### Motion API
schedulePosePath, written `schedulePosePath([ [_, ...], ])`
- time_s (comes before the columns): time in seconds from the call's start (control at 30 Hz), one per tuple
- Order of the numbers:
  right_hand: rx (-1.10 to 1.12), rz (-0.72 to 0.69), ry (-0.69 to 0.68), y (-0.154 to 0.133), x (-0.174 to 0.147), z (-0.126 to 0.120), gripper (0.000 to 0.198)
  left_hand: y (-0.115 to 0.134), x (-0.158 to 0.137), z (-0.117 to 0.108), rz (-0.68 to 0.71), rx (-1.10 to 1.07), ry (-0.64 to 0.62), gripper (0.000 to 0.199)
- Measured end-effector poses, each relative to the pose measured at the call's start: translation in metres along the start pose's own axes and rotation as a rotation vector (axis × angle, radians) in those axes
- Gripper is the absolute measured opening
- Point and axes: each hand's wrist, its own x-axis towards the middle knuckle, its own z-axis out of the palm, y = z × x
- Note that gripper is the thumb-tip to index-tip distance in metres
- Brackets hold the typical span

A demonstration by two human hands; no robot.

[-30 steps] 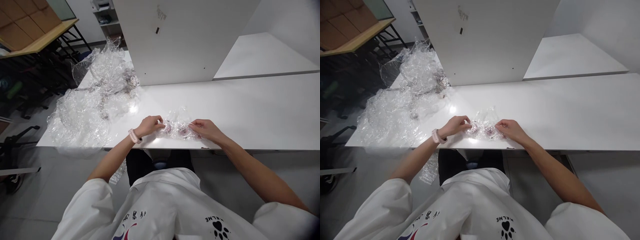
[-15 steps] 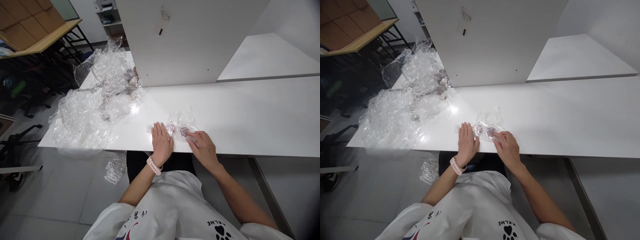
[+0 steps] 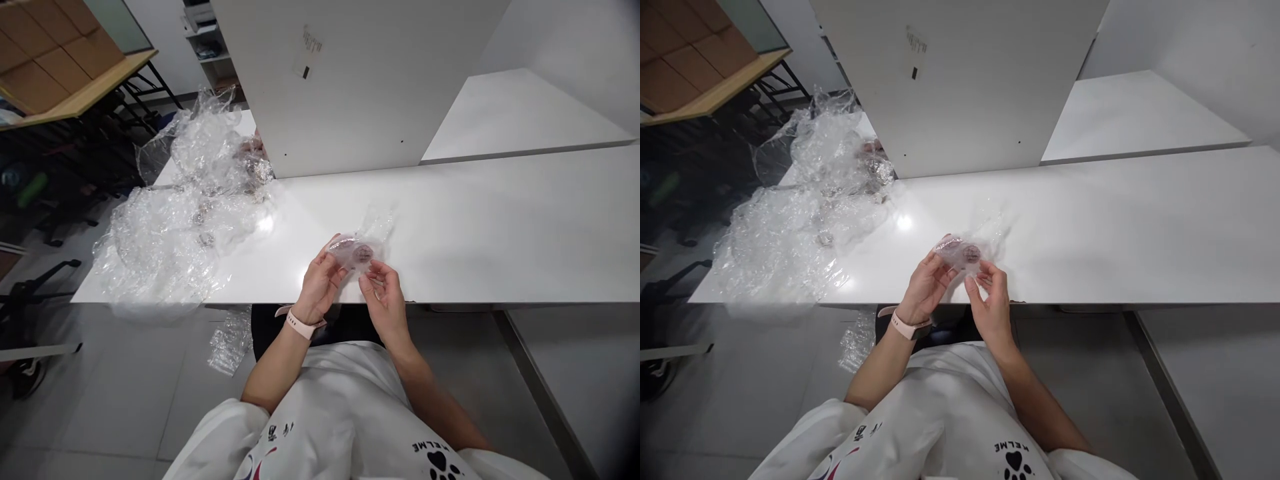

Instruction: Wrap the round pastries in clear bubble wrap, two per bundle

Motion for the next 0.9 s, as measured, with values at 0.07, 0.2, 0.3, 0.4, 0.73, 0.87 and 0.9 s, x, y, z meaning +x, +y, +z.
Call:
schedulePosePath([
  [0.07, 0.075, 0.066, 0.061, -0.003, 0.0, 0.005, 0.056, 0.0, -0.007, 0.003, -0.038, -0.074, -0.01, 0.038],
  [0.2, 0.177, 0.181, 0.081, -0.012, 0.002, 0.002, 0.075, -0.002, -0.016, 0.002, -0.078, -0.083, -0.021, 0.035],
  [0.3, 0.338, 0.224, -0.149, -0.023, 0.0, -0.003, 0.064, -0.003, -0.016, 0.0, -0.114, 0.003, -0.058, 0.034],
  [0.4, 0.387, 0.171, -0.28, -0.034, -0.001, -0.005, 0.065, -0.003, -0.013, -0.002, -0.199, 0.088, -0.14, 0.033],
  [0.73, 0.225, 0.281, -0.171, 0.005, 0.107, -0.048, 0.068, 0.005, -0.004, -0.011, -0.117, 0.485, -0.192, 0.043],
  [0.87, 0.01, 0.185, 0.404, 0.016, 0.233, -0.098, 0.059, 0.008, -0.008, -0.036, 0.128, 0.756, 0.029, 0.031],
  [0.9, -0.031, 0.145, 0.467, 0.016, 0.268, -0.111, 0.061, 0.009, -0.009, -0.043, 0.146, 0.777, 0.079, 0.029],
])
